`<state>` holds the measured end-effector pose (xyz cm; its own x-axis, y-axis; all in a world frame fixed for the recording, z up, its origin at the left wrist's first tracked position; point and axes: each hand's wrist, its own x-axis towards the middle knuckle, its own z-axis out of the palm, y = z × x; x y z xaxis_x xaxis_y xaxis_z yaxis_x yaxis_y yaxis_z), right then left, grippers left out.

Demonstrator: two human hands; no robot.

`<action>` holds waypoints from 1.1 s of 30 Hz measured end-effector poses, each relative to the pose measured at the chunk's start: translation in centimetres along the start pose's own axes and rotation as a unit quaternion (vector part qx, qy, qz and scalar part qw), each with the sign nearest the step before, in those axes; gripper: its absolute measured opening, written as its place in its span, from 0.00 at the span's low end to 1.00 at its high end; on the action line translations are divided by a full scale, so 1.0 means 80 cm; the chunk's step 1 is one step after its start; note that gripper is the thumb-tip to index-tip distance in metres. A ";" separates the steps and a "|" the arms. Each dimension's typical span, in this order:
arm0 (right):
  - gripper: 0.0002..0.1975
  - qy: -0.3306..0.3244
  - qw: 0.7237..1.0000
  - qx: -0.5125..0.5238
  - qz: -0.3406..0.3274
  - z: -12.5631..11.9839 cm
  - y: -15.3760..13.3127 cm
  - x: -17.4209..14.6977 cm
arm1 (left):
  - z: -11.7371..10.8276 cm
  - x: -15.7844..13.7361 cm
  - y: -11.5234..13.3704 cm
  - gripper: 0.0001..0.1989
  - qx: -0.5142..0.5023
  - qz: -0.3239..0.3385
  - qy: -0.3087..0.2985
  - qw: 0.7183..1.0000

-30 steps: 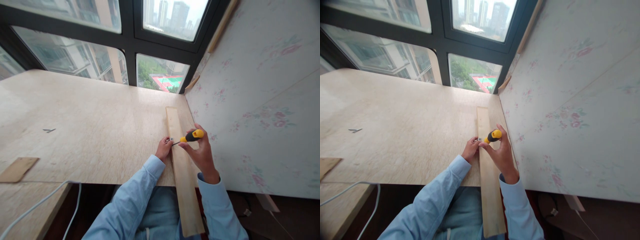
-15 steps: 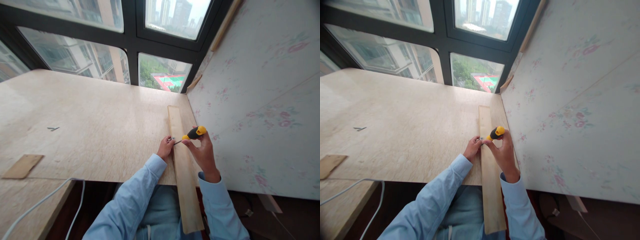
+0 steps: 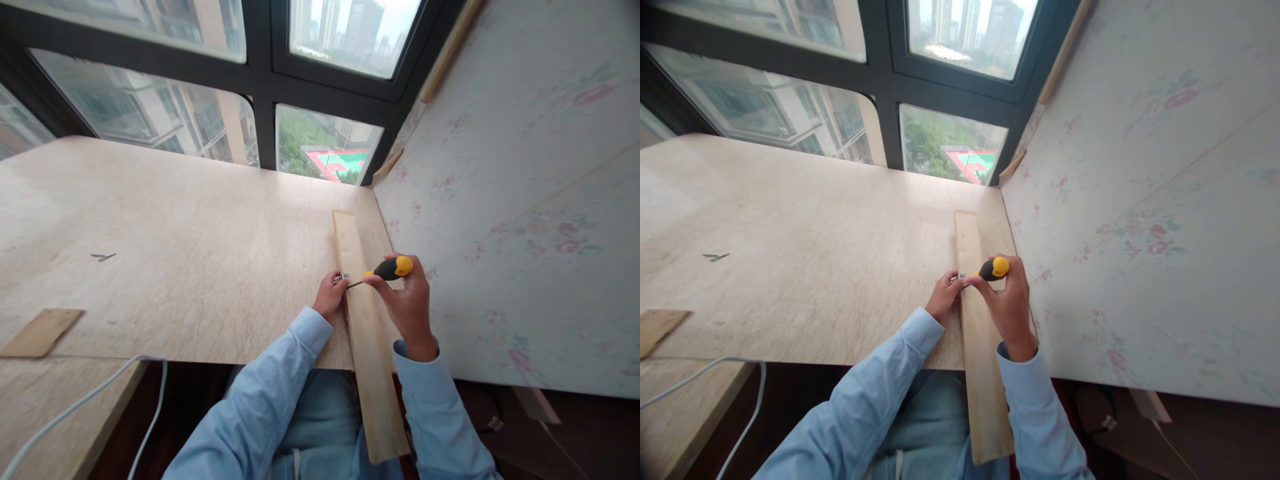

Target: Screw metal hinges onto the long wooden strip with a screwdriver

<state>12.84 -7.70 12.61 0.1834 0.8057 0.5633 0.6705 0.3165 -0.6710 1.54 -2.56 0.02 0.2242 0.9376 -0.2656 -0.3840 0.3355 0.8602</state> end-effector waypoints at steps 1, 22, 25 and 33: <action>0.25 -0.014 1.000 0.023 0.006 0.001 0.000 0.000 | 0.000 0.000 0.000 0.14 -0.005 0.000 -0.003 1.000; 0.36 -0.097 0.976 0.184 0.061 -0.008 -0.007 -0.004 | -0.002 0.001 -0.004 0.15 -0.001 -0.006 0.002 1.000; 0.32 -0.166 0.943 0.276 0.085 -0.018 -0.009 -0.011 | -0.001 0.002 -0.005 0.15 -0.012 -0.005 0.003 1.000; 0.24 0.006 0.992 0.089 0.085 -0.011 -0.001 -0.008 | -0.001 0.000 -0.002 0.16 0.011 -0.014 0.019 1.000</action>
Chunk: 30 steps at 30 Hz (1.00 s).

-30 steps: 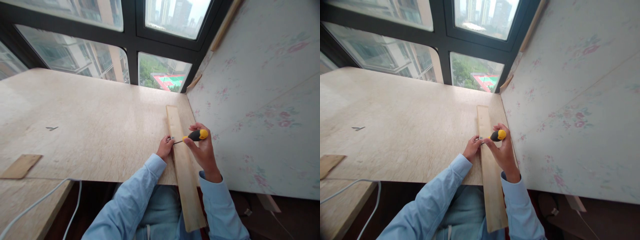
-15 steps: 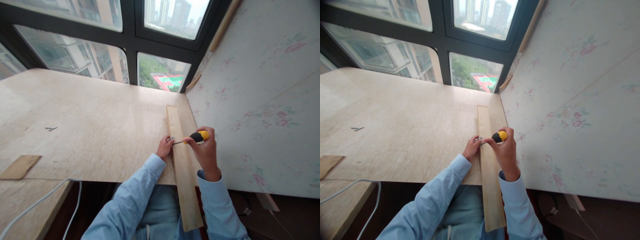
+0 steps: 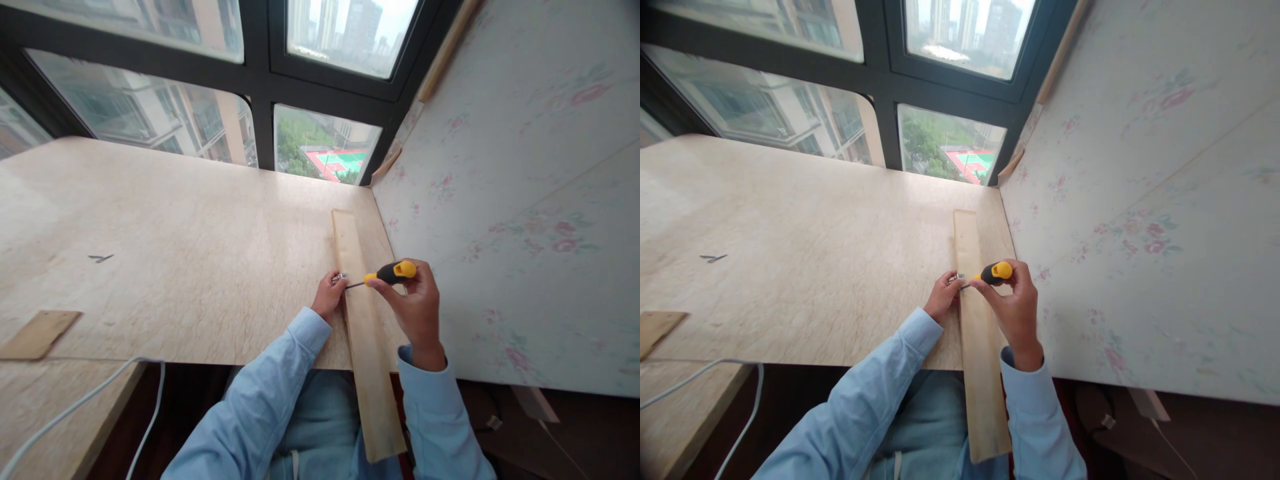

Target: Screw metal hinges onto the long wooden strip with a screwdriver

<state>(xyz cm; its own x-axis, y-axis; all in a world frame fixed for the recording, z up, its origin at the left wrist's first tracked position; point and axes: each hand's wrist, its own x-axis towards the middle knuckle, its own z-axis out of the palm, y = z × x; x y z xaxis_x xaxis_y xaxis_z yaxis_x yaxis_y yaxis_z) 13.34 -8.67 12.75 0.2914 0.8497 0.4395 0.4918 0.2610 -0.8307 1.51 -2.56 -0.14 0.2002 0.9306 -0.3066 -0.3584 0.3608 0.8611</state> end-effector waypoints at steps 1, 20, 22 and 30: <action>0.25 0.024 0.999 -0.040 -0.012 0.003 0.001 0.001 | 0.000 0.000 0.000 0.17 0.000 0.001 0.001 1.000; 0.30 0.006 1.000 -0.025 -0.014 0.000 0.008 -0.003 | 0.000 -0.002 0.004 0.19 -0.021 -0.013 -0.011 1.000; 0.34 -0.046 0.998 0.039 -0.009 0.001 0.008 -0.005 | 0.001 -0.003 0.004 0.19 -0.033 -0.018 -0.012 0.999; 0.26 -0.144 0.977 0.155 0.035 -0.012 0.002 -0.016 | 0.001 -0.002 0.002 0.21 -0.031 -0.022 -0.002 0.999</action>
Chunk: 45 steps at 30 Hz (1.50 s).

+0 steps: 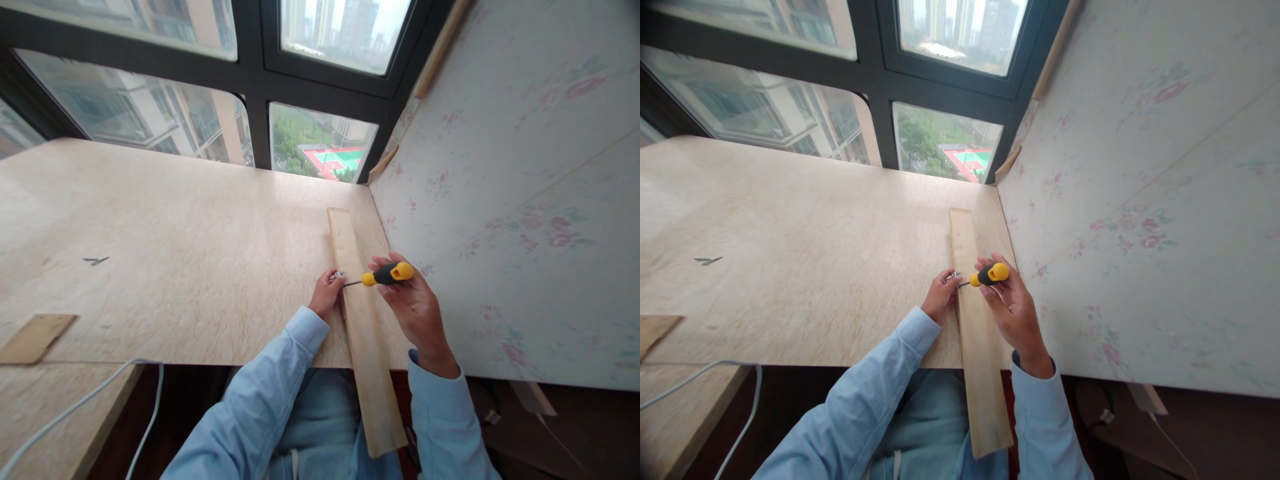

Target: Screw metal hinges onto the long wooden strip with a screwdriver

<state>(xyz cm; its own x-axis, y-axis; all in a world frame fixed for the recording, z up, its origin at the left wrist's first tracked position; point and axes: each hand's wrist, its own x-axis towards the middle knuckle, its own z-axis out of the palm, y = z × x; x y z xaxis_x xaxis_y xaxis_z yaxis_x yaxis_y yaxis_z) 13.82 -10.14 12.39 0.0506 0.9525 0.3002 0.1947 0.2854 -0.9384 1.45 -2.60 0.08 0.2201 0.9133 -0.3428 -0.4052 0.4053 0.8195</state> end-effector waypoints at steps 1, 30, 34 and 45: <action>0.25 0.019 0.999 -0.026 0.001 -0.001 0.001 0.001 | 0.000 0.000 0.000 0.21 0.002 0.001 -0.002 1.000; 0.34 0.068 0.990 -0.118 -0.038 0.003 0.004 0.017 | -0.004 -0.001 0.003 0.16 0.012 -0.004 -0.046 0.999; 0.33 -0.023 0.999 0.007 -0.022 0.001 -0.002 0.007 | -0.004 0.001 0.000 0.18 0.016 -0.007 -0.046 0.999; 0.29 0.165 0.954 -0.248 -0.034 0.003 0.004 0.018 | -0.002 -0.004 0.005 0.15 0.007 -0.001 -0.046 0.999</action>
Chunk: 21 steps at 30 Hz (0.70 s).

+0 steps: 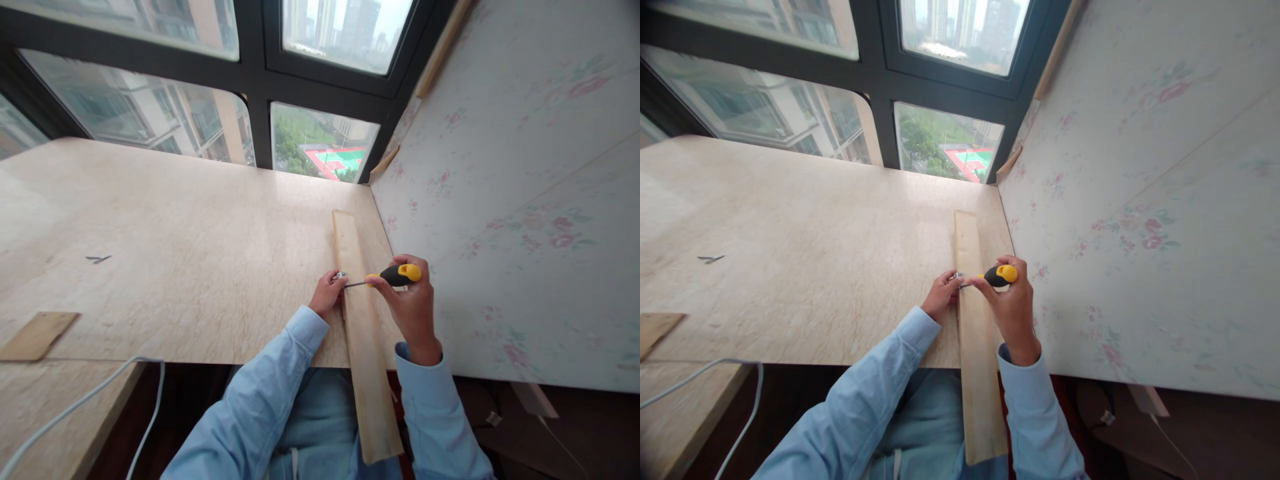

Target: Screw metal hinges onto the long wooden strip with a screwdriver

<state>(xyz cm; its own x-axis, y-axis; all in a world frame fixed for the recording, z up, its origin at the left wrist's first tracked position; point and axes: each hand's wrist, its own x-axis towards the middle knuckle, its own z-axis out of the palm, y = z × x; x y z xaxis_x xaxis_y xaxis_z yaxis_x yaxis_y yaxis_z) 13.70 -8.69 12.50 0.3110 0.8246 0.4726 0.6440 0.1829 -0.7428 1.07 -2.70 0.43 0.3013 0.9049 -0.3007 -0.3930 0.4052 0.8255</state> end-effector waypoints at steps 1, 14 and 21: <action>0.31 -0.006 1.000 0.008 -0.002 0.001 0.001 0.000 | 0.000 0.000 -0.001 0.15 0.002 0.000 0.001 1.000; 0.23 -0.088 0.984 0.156 0.023 -0.011 -0.008 -0.006 | -0.001 0.001 0.000 0.20 -0.005 -0.014 -0.004 1.000; 0.32 -0.020 0.996 0.081 0.016 -0.001 0.001 0.000 | -0.001 0.000 -0.001 0.16 0.004 -0.006 -0.013 1.000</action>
<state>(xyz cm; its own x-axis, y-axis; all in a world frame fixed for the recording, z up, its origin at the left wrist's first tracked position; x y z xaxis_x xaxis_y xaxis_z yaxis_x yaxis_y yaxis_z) 13.81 -8.68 12.50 0.2991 0.8511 0.4315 0.5116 0.2387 -0.8254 1.03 -2.73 0.36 0.3292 0.8959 -0.2984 -0.3827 0.4155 0.8252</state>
